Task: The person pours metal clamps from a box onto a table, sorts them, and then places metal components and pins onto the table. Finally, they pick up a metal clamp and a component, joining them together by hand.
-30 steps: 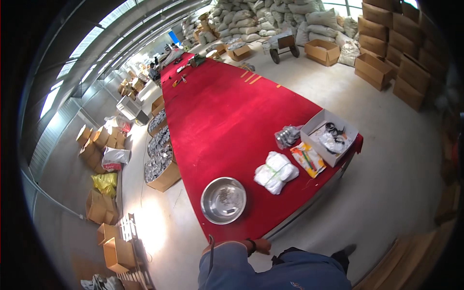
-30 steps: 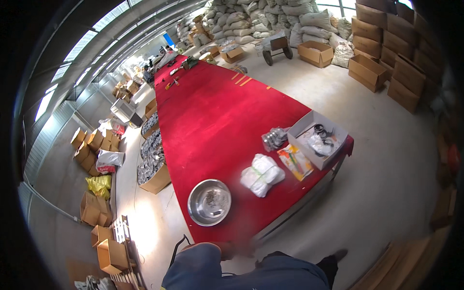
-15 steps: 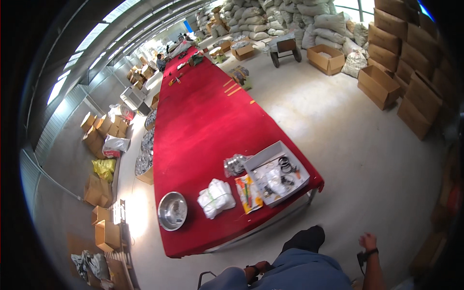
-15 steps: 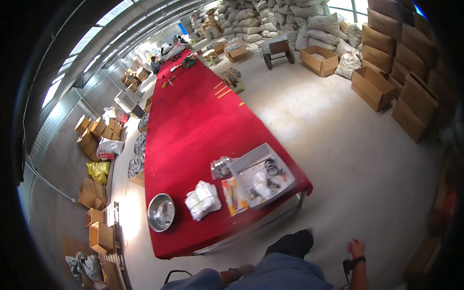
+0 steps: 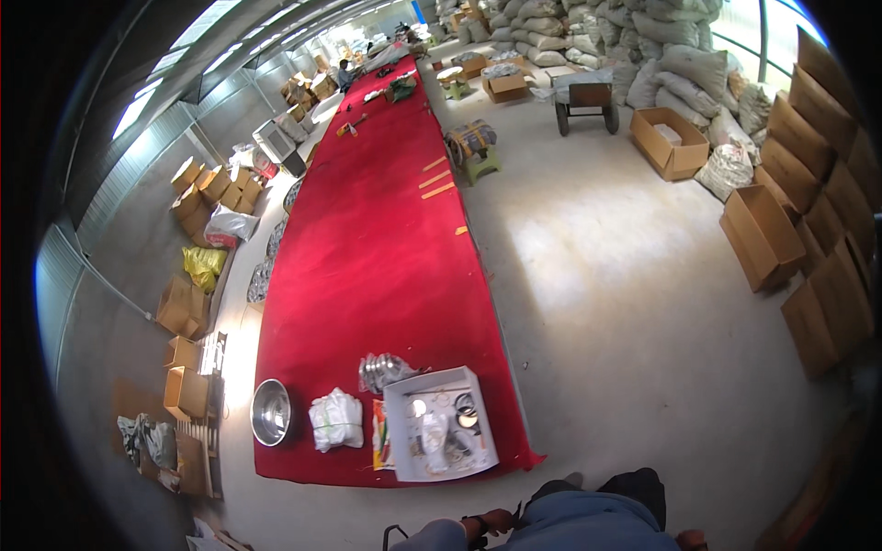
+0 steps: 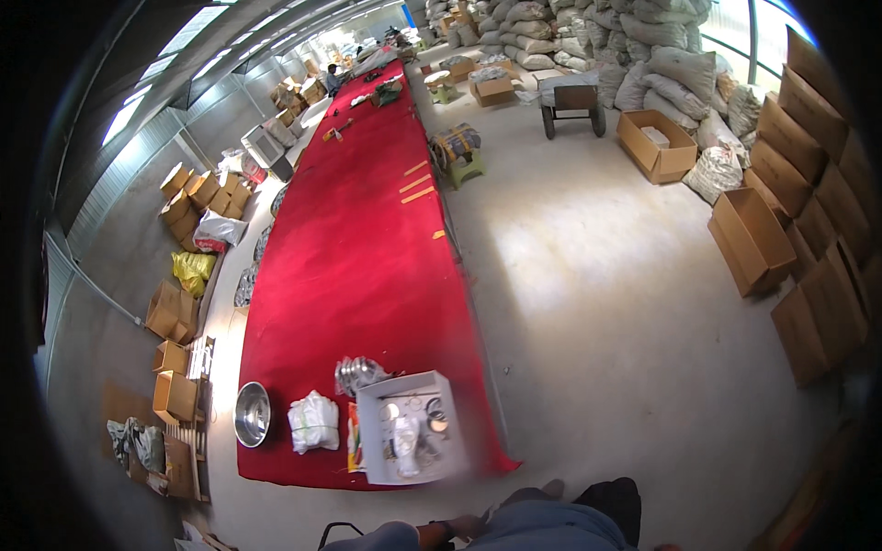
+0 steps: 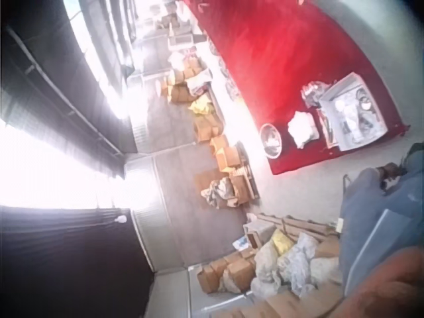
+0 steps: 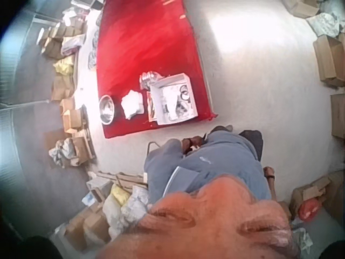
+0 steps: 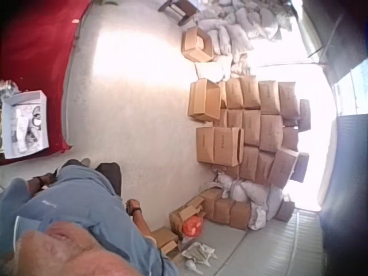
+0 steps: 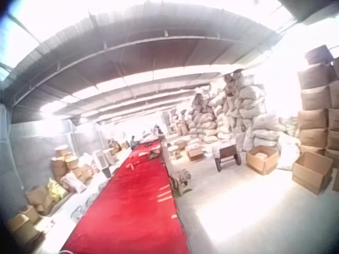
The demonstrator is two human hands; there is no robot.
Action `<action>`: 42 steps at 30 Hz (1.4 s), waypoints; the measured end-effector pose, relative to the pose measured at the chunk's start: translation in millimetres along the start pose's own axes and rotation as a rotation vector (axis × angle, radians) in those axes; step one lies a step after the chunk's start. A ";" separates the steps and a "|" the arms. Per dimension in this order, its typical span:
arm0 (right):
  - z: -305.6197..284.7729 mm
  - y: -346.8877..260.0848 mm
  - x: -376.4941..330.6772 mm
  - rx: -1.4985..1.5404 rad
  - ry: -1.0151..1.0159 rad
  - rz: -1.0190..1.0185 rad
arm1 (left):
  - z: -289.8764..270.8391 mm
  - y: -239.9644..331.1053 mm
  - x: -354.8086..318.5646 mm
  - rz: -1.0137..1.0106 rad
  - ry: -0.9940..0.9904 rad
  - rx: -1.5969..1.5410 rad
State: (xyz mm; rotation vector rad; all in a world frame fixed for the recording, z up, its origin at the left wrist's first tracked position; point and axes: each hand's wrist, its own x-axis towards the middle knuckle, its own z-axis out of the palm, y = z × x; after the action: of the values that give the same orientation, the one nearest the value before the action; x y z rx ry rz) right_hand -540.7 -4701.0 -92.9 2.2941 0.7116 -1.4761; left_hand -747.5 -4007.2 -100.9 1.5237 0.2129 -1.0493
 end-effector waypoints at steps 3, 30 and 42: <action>-116.7 49.9 15.0 -0.069 0.040 -0.033 | 7.4 39.1 41.1 -0.064 0.093 -0.108; -1012.3 241.6 419.2 0.971 0.250 -0.439 | -503.7 464.6 368.6 -0.427 0.811 -0.185; -1252.0 282.1 512.4 -0.428 0.046 -0.393 | -945.0 736.1 493.3 0.011 1.096 -0.264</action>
State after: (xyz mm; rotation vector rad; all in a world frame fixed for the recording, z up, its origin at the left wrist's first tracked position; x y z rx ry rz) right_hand 733.4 -4168.4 -40.5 1.9357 1.4036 -1.2612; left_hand 479.2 -3594.2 -46.5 1.7001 1.0472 -0.0628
